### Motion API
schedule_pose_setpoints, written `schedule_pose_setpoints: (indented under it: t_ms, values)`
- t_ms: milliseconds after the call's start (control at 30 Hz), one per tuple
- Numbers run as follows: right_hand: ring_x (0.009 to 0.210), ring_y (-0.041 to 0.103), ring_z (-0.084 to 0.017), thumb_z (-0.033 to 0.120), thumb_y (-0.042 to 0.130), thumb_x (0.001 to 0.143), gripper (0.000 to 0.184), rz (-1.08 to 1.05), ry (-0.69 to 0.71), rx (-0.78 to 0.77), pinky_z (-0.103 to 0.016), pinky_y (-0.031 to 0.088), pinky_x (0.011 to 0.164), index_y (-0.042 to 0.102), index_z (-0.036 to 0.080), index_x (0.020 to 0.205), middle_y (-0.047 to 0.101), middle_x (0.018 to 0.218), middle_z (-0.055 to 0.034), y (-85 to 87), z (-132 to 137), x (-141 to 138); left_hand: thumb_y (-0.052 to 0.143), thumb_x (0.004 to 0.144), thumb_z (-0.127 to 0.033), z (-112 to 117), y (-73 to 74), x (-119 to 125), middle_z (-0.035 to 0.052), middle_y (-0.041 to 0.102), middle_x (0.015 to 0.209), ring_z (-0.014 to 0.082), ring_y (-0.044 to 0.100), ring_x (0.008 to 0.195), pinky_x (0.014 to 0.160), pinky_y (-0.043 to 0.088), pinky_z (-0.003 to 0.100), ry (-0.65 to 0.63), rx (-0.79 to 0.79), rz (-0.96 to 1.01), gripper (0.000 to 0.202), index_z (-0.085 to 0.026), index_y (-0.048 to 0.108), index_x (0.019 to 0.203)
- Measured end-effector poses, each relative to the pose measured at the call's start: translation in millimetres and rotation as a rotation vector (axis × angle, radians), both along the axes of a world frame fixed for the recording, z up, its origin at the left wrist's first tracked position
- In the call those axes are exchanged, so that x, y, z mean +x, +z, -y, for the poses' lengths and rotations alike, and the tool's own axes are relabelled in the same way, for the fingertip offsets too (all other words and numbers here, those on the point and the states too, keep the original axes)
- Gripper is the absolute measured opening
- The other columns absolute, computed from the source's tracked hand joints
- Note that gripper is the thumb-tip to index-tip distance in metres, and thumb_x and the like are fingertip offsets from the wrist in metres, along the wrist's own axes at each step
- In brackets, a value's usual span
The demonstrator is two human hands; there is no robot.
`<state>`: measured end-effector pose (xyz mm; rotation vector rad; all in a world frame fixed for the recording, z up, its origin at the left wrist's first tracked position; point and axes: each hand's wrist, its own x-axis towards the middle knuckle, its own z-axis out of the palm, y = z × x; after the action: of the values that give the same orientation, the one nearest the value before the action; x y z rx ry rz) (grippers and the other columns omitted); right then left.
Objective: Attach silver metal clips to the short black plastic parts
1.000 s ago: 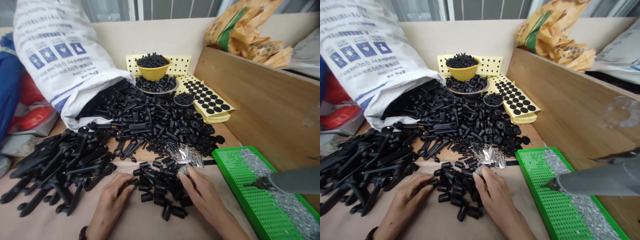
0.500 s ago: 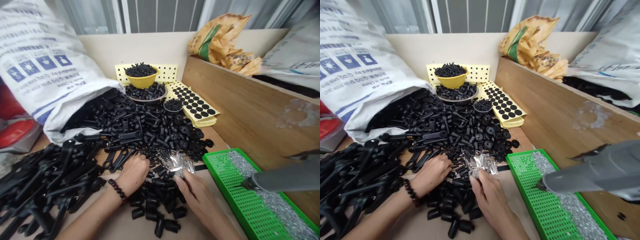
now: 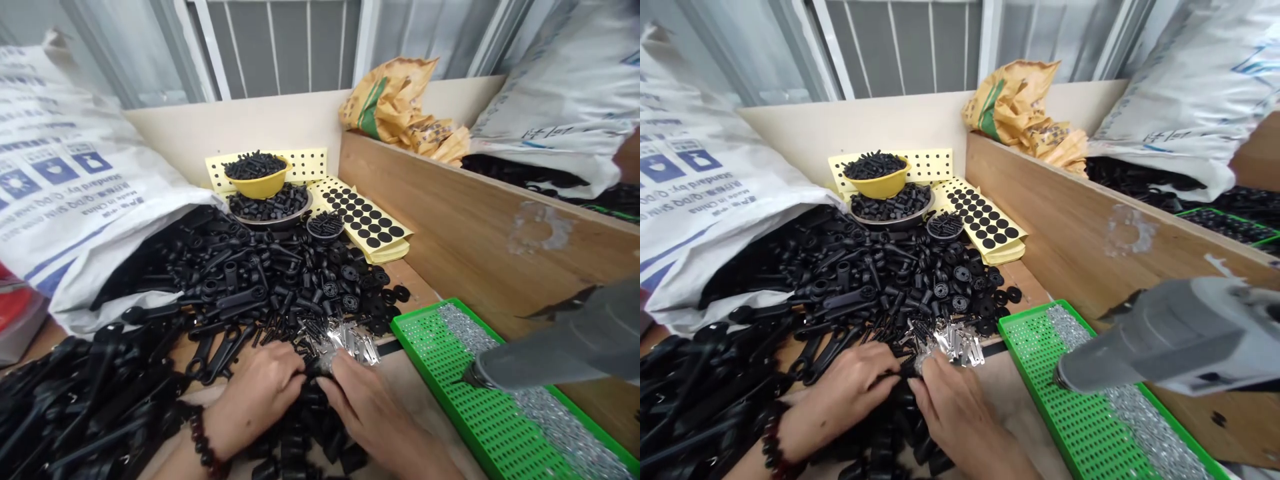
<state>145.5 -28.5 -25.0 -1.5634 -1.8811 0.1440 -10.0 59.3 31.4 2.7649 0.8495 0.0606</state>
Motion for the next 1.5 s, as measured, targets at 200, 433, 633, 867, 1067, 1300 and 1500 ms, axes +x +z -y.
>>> schedule_pose_setpoints:
  t_ms: [200, 433, 633, 867, 1067, 1300, 1500]
  values:
    - [0.061, 0.053, -0.014, 0.023, 0.030, 0.093, 0.021, -0.086, 0.072, -0.053, -0.024, 0.037, 0.055, 0.040, 0.021, 0.075, 0.055, 0.071, 0.0001, -3.1, -2.7, 5.0, 0.051, 0.078, -0.009, 2.5, 2.6, 4.4, -0.0007, 0.061, 0.069, 0.0140, 0.057, 0.066, 0.061, 0.041, 0.022, -0.016, -0.151, 0.179, 0.015, -0.018, 0.060, 0.071]
    - [0.053, 0.049, -0.013, 0.024, 0.035, 0.092, 0.019, -0.296, -0.102, 0.054, -0.024, 0.036, 0.052, 0.038, 0.023, 0.074, 0.050, 0.061, 0.0031, -11.6, -5.0, 10.8, 0.045, 0.086, -0.030, -27.9, -5.0, 20.9, 0.0041, 0.065, 0.085, 0.0196, 0.059, 0.082, 0.073, 0.044, 0.028, 0.301, 0.023, 0.014, 0.018, -0.019, 0.059, 0.087]
    - [0.053, 0.050, -0.014, 0.025, 0.037, 0.092, 0.020, -0.340, -0.141, 0.035, -0.024, 0.037, 0.051, 0.039, 0.023, 0.072, 0.052, 0.061, 0.0025, -17.3, -5.5, 12.5, 0.048, 0.077, -0.012, -41.3, -21.3, 44.0, 0.0134, 0.065, 0.083, 0.0297, 0.060, 0.084, 0.066, 0.045, 0.036, 0.382, 0.122, -0.138, 0.015, -0.014, 0.058, 0.087]
    - [0.054, 0.049, -0.013, 0.025, 0.035, 0.092, 0.020, -0.386, -0.150, 0.031, -0.024, 0.037, 0.052, 0.041, 0.022, 0.073, 0.052, 0.062, 0.0023, -9.7, -5.3, 15.5, 0.048, 0.078, -0.021, -41.4, -11.0, 23.3, 0.0016, 0.063, 0.073, 0.0174, 0.060, 0.069, 0.064, 0.045, 0.026, 0.382, -0.128, 0.092, 0.020, -0.018, 0.059, 0.094]
    - [0.060, 0.050, -0.014, 0.023, 0.035, 0.092, 0.017, -0.371, -0.104, 0.053, -0.025, 0.039, 0.057, 0.042, 0.022, 0.076, 0.052, 0.067, 0.0005, 2.6, 1.1, 14.3, 0.058, 0.071, -0.032, -10.0, -7.2, 0.6, 0.0038, 0.065, 0.081, 0.0164, 0.057, 0.072, 0.066, 0.044, 0.025, 0.476, -0.825, 0.554, 0.029, -0.014, 0.065, 0.094]
    - [0.056, 0.050, -0.015, 0.019, 0.032, 0.092, 0.019, -0.071, -0.024, 0.181, -0.026, 0.038, 0.054, 0.038, 0.022, 0.074, 0.050, 0.066, -0.0004, 9.7, 12.3, 7.4, 0.062, 0.072, -0.026, 18.1, -1.4, 3.0, 0.0010, 0.064, 0.080, 0.0146, 0.055, 0.074, 0.068, 0.043, 0.022, 0.362, -0.884, 0.677, 0.018, -0.019, 0.070, 0.086]
    - [0.061, 0.054, -0.016, 0.019, 0.030, 0.093, 0.018, -0.107, 0.060, 0.113, -0.025, 0.042, 0.057, 0.041, 0.020, 0.079, 0.053, 0.069, -0.0023, 6.4, 23.3, 4.0, 0.062, 0.074, -0.031, 38.6, -12.1, 0.5, -0.0003, 0.063, 0.076, 0.0115, 0.052, 0.067, 0.063, 0.041, 0.020, 0.430, -1.011, 0.742, 0.018, -0.021, 0.070, 0.088]
